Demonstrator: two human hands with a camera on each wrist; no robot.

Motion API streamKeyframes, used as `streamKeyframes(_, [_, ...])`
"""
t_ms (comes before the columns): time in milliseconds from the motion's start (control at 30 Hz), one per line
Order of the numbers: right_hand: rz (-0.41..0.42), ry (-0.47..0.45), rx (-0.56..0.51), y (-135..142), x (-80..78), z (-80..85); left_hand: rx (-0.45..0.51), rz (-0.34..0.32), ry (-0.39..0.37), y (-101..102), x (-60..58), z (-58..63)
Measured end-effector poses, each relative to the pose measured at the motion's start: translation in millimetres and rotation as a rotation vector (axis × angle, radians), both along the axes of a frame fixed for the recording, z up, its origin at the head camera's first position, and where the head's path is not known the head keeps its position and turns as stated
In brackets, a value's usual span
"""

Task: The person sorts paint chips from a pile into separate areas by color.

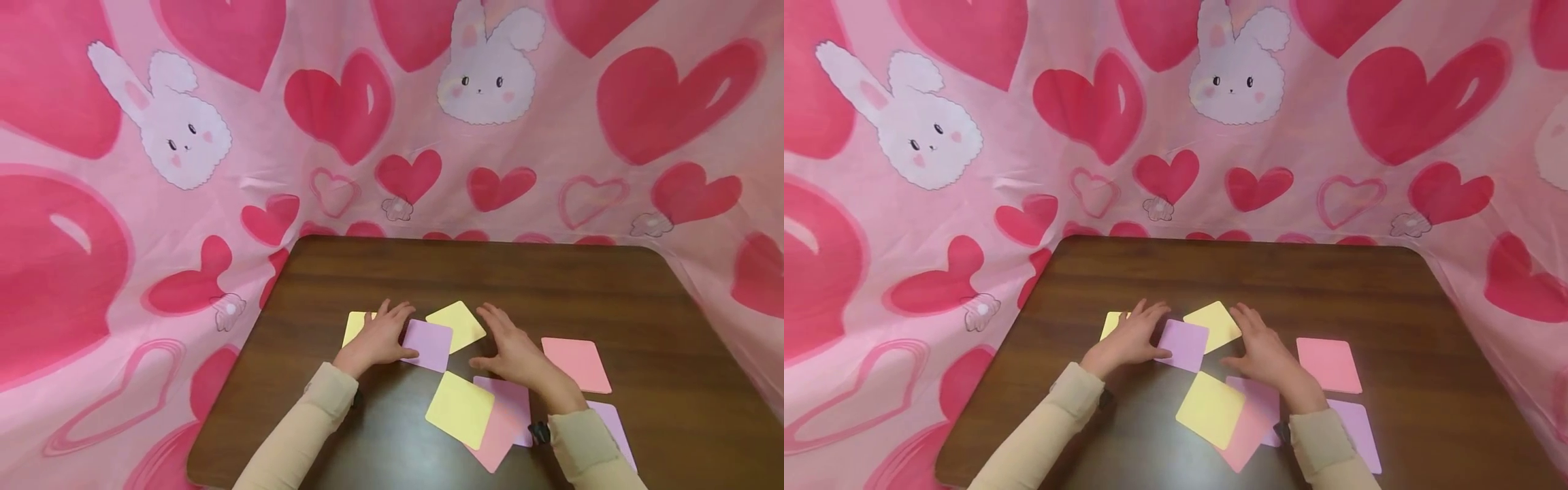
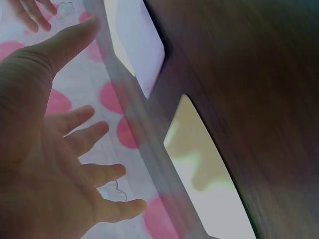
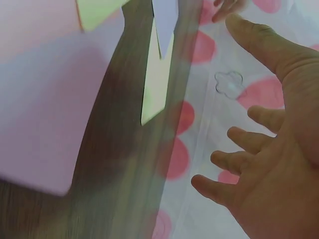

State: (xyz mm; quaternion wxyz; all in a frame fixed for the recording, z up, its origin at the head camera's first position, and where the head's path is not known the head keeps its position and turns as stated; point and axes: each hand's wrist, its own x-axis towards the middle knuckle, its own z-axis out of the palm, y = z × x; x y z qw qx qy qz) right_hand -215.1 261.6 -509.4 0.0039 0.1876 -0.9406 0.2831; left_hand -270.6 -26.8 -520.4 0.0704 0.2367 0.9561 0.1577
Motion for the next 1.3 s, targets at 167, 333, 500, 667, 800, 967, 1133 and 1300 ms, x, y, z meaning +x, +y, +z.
streamKeyframes(167, [0.014,-0.011,0.028,-19,-5.9,-6.2,-0.055,-0.032,-0.066,-4,-5.6,-1.8])
streamKeyframes(333, [0.054,-0.015,0.083,-40,-11.5,-13.8,-0.103,-0.073,-0.116,-3,-10.6,-3.0])
streamKeyframes(500, [0.061,-0.062,0.142,-52,-14.1,-22.8,-0.121,-0.101,-0.119,3,-13.2,-6.5])
streamKeyframes(667, [0.058,-0.108,0.172,-57,-15.4,-31.4,-0.145,-0.128,-0.101,6,-13.8,-9.2])
streamKeyframes(800, [0.06,-0.107,0.187,-59,-17.7,-34.3,-0.152,-0.14,-0.107,8,-13.9,-7.6])
streamKeyframes(967, [0.065,-0.112,0.192,-60,-16.9,-37.0,-0.139,-0.131,-0.14,10,-11.8,-10.0])
streamKeyframes(1133, [0.059,-0.133,0.203,-62,-16.0,-33.8,-0.117,-0.119,-0.153,10,-11.7,-12.2])
streamKeyframes(1300, [0.055,-0.14,0.233,-62,-20.8,-30.4,-0.119,-0.125,-0.127,13,-17.0,-10.5])
